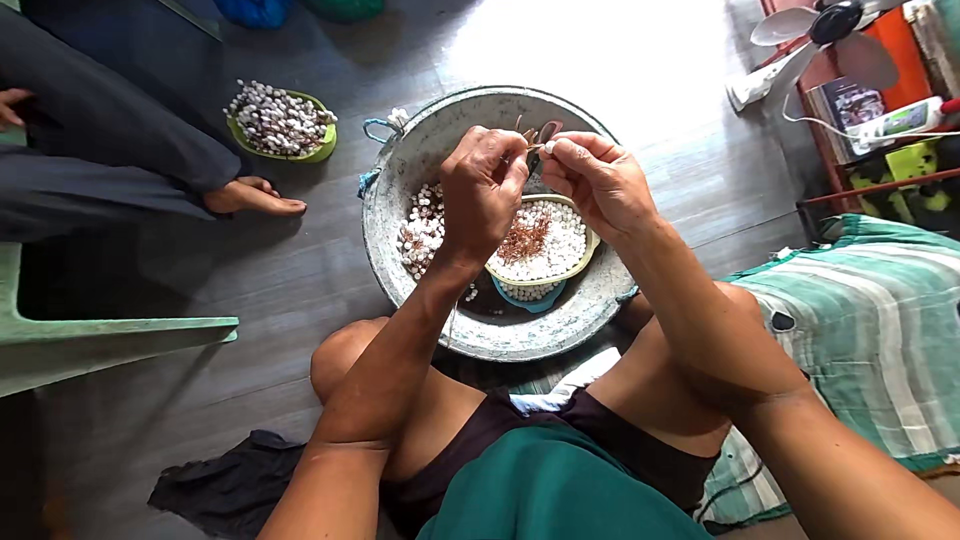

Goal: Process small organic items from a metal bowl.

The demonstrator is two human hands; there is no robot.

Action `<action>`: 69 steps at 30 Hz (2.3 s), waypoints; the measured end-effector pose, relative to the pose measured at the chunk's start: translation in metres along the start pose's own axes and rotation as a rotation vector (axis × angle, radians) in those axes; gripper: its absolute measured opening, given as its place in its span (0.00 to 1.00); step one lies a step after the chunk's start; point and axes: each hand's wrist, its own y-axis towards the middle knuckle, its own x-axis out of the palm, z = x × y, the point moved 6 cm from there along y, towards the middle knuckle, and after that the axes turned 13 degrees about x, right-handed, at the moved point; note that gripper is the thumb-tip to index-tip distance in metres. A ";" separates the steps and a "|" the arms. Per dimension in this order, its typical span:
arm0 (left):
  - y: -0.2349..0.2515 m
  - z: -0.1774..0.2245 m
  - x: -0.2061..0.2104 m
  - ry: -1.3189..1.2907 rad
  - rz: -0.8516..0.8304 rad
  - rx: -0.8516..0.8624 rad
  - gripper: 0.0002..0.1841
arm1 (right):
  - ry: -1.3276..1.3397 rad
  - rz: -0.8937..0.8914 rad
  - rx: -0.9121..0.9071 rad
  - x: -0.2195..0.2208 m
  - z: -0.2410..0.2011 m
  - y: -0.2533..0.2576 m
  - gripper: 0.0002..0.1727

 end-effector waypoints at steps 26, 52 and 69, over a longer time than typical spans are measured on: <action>-0.003 0.001 0.006 0.081 -0.046 0.057 0.06 | -0.154 0.037 -0.143 -0.001 -0.003 0.001 0.08; -0.002 -0.005 0.006 0.012 -0.034 -0.086 0.03 | -0.277 0.000 -0.229 0.005 -0.008 -0.005 0.12; -0.002 -0.002 0.005 -0.091 0.031 -0.052 0.01 | -0.470 0.005 -0.389 0.011 -0.015 -0.010 0.11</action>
